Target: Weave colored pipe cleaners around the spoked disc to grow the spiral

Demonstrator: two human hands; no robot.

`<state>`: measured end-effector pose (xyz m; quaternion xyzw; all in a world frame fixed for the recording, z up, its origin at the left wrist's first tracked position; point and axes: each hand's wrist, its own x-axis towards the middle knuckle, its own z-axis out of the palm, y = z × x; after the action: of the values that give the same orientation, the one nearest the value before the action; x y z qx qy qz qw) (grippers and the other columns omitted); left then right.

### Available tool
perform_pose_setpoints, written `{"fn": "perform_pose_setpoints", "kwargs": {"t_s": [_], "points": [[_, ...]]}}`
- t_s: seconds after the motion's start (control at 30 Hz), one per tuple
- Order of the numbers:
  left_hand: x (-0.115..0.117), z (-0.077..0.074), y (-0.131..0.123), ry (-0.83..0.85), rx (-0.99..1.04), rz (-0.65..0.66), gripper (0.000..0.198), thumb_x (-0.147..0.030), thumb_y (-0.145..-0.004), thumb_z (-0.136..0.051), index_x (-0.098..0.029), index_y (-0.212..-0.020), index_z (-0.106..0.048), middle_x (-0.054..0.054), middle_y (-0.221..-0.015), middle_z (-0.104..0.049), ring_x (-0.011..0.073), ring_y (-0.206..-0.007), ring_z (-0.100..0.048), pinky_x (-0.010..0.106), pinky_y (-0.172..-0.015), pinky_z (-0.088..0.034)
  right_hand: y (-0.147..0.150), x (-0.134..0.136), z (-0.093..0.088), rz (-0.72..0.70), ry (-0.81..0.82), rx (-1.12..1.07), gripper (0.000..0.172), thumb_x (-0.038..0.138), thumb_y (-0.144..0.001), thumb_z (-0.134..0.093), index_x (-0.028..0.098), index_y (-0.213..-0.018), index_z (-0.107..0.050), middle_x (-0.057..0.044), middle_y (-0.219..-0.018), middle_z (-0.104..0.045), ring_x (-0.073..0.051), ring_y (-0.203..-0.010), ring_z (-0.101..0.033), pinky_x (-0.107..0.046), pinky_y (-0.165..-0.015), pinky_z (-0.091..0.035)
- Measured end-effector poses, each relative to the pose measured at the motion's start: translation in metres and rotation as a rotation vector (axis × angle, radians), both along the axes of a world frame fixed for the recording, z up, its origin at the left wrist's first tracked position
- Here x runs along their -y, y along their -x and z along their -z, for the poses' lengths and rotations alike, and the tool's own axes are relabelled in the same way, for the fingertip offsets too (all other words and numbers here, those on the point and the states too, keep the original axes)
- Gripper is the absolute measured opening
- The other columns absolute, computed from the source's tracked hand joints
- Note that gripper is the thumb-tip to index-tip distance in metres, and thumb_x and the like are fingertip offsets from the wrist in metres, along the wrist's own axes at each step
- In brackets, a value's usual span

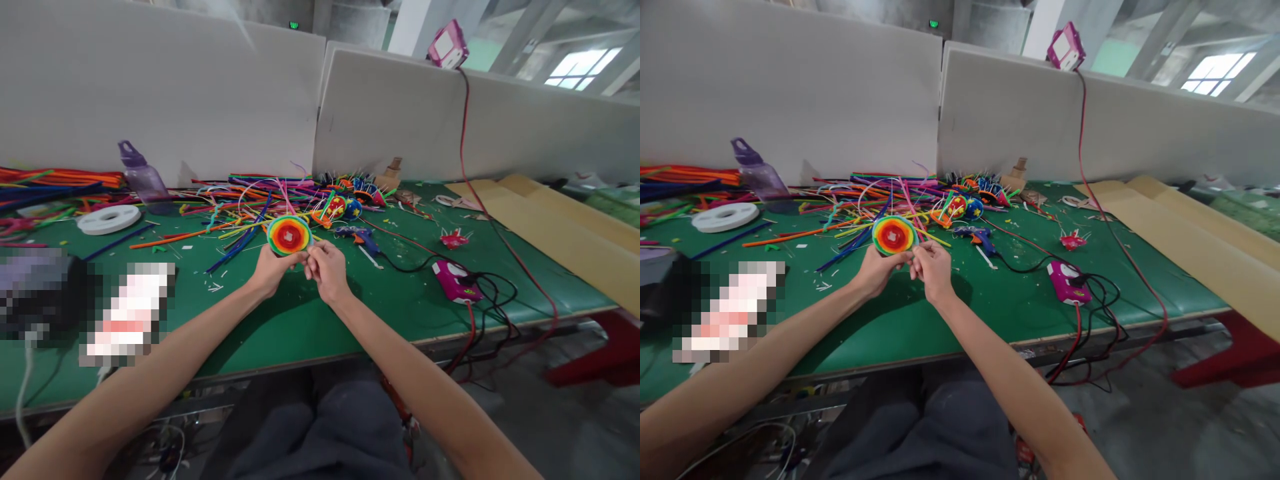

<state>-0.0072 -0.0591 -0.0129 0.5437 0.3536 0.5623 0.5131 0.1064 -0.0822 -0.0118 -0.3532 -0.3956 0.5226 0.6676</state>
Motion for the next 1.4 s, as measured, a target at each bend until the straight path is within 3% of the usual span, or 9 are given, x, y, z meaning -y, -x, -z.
{"fn": "perform_pose_setpoints", "kwargs": {"t_s": [0.23,0.47,0.6,0.83,1.1,1.4], "points": [[0.001,-0.002,-0.001,0.008,-0.003,-0.015,0.016,-0.022,-0.057,-0.079,-0.013,-0.061,-0.066,-0.001,-0.056,-0.062,0.0089,-0.051,-0.050,0.022,-0.048,-0.038,-0.001,-0.001,0.002,-0.038,0.016,-0.057,0.018,0.027,-0.069,-0.060,0.022,-0.065,-0.044,0.010,-0.040,-0.044,-0.008,-0.031,-0.046,-0.018,-0.029,-0.020],[-0.001,-0.005,0.001,-0.025,-0.084,0.038,0.022,-0.027,-0.057,-0.081,-0.013,-0.067,-0.067,0.002,-0.062,-0.065,0.0128,-0.058,-0.057,0.023,-0.050,-0.043,-0.006,-0.002,0.002,-0.101,0.046,-0.106,0.033,0.029,-0.067,-0.067,0.022,-0.057,-0.037,0.013,-0.037,-0.031,-0.002,-0.029,-0.025,-0.018,-0.033,-0.019],[-0.003,-0.005,0.003,-0.039,-0.086,0.055,0.023,-0.027,-0.058,-0.081,-0.013,-0.069,-0.067,0.002,-0.063,-0.066,0.0127,-0.058,-0.057,0.023,-0.051,-0.043,-0.009,-0.003,0.002,-0.188,0.075,-0.147,0.041,0.032,-0.067,-0.070,0.022,-0.053,-0.033,0.013,-0.035,-0.027,-0.002,-0.028,-0.025,-0.020,-0.034,-0.018],[-0.005,-0.004,0.003,0.062,0.016,0.065,0.024,-0.024,-0.055,-0.083,-0.013,-0.070,-0.068,0.002,-0.063,-0.066,0.0114,-0.057,-0.057,0.023,-0.051,-0.042,-0.014,-0.003,0.000,-0.254,0.126,-0.162,0.036,0.031,-0.069,-0.073,0.021,-0.053,-0.042,0.011,-0.035,-0.031,-0.003,-0.030,-0.029,-0.020,-0.034,-0.018],[-0.005,-0.010,0.007,0.271,0.091,0.187,0.029,-0.025,-0.050,-0.086,-0.013,-0.069,-0.068,0.002,-0.062,-0.065,0.0090,-0.054,-0.056,0.020,-0.049,-0.042,-0.012,-0.003,0.002,-0.166,0.144,-0.134,0.016,0.029,-0.063,-0.074,0.019,-0.067,-0.062,0.010,-0.042,-0.042,-0.004,-0.036,-0.037,-0.017,-0.034,-0.019],[-0.009,-0.005,0.008,0.257,0.092,0.157,0.032,-0.022,-0.050,-0.087,-0.012,-0.074,-0.069,0.001,-0.066,-0.067,0.0086,-0.058,-0.058,0.018,-0.050,-0.042,-0.012,-0.003,0.003,-0.167,0.171,-0.087,0.015,0.030,-0.065,-0.072,0.019,-0.070,-0.064,0.008,-0.044,-0.048,-0.004,-0.036,-0.037,-0.018,-0.034,-0.014]]}}
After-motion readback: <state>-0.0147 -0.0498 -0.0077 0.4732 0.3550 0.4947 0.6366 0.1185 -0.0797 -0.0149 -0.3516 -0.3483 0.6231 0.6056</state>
